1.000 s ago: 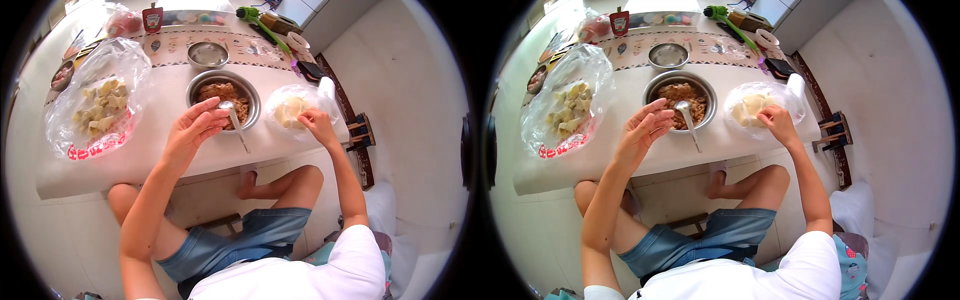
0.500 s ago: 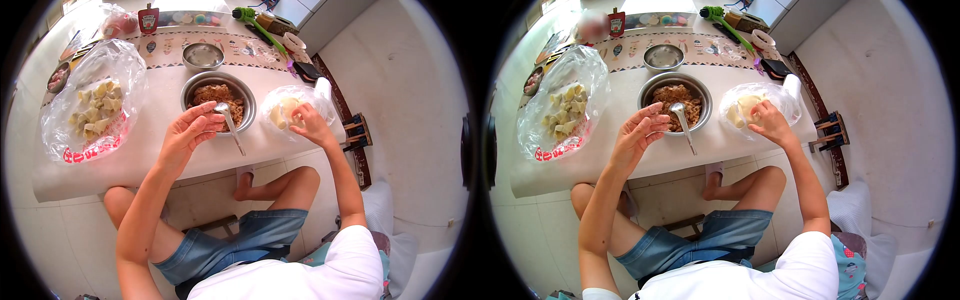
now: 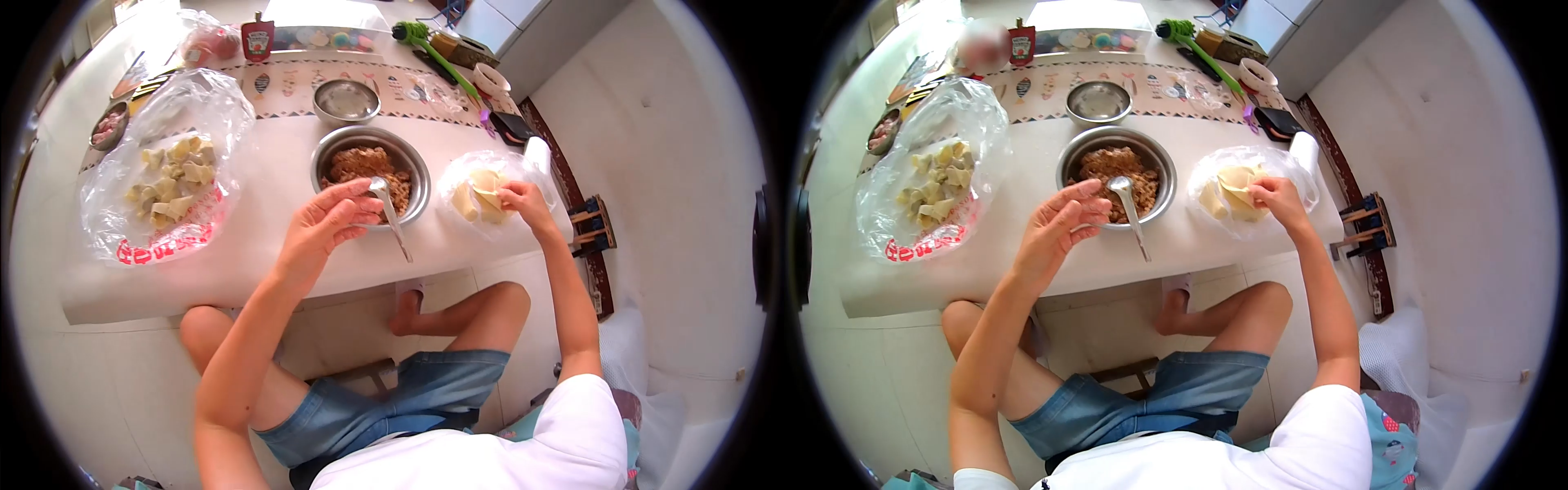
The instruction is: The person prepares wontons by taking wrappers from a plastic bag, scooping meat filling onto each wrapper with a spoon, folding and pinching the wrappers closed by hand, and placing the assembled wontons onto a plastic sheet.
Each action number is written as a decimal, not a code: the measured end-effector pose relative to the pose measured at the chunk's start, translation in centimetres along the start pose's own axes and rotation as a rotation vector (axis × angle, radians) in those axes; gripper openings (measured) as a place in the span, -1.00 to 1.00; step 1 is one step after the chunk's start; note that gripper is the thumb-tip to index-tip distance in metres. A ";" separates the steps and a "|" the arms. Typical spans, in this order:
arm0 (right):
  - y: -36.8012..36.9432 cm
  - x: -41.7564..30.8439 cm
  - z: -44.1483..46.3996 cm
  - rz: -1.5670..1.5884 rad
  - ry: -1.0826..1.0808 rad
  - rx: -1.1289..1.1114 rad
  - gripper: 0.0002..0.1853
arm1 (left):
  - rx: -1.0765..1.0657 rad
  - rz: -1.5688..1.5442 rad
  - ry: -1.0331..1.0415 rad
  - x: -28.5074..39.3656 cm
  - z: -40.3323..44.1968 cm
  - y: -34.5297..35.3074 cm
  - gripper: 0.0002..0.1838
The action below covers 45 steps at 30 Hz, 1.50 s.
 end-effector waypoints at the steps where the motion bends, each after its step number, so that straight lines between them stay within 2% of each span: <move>1: 0.1 0.1 0.2 0.028 0.015 0.015 -0.81 | 0.000 0.001 -0.002 0.0 -0.1 0.1 -0.58; 2: 0.1 0.3 0.4 0.054 0.035 0.029 -0.81 | 0.001 0.000 -0.008 -0.1 -0.1 0.1 -0.59; 6: 1.0 -2.2 -0.8 -0.327 -0.492 0.057 -0.84 | 0.001 -0.012 -0.017 0.0 -0.2 0.2 -0.58; 9: 0.8 -1.9 -0.9 -0.218 -0.484 -0.054 -0.86 | 0.007 0.000 -0.007 0.2 -0.3 0.3 -0.58; 13: 0.0 -1.8 -0.6 -0.398 -0.450 -0.058 -0.86 | -0.003 -0.003 -0.006 -0.1 -0.2 0.2 -0.58; 16: 0.1 -0.8 0.1 -0.237 -0.284 -0.085 -0.83 | -0.006 0.016 -0.003 -0.3 -0.2 0.3 -0.58; 19: -0.2 -0.6 0.4 -0.158 -0.261 -0.084 -0.82 | 0.002 0.043 -0.001 -0.2 -0.2 0.3 -0.58; 22: -0.8 -1.3 0.1 -0.359 -0.411 0.064 -0.79 | 0.009 0.049 -0.009 -0.2 -0.1 0.3 -0.58; 25: -1.3 -0.2 0.8 -0.477 -0.412 0.187 -0.70 | 0.003 0.048 -0.008 -0.3 -0.1 0.5 -0.58; 29: -0.5 0.7 0.9 -0.481 -0.238 0.171 -0.55 | -0.001 0.049 -0.001 -0.4 -0.1 0.3 -0.57; 32: -0.5 2.4 2.1 -0.398 -0.226 0.225 -0.59 | -0.002 0.050 -0.002 -0.4 -0.1 0.3 -0.58; 38: -0.7 1.0 1.7 -0.404 -0.185 0.206 -0.71 | 0.005 0.042 -0.007 -0.3 -0.1 0.4 -0.58; 41: -0.1 -1.8 0.0 -0.760 -0.317 0.312 -0.76 | 0.003 0.047 -0.005 -0.3 -0.1 0.4 -0.58; 45: 0.4 -1.5 0.2 -0.687 -0.417 0.298 -0.80 | -0.005 0.041 -0.006 -0.4 -0.1 0.3 -0.59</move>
Point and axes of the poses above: each hand's wrist, its own z-axis towards the middle knuckle, its own y-axis out of the palm, x = y × z, the point moved 2 cm from there along z, towards the middle knuckle, and after that the axes turned 12 degrees about x, right-handed, at the moved point
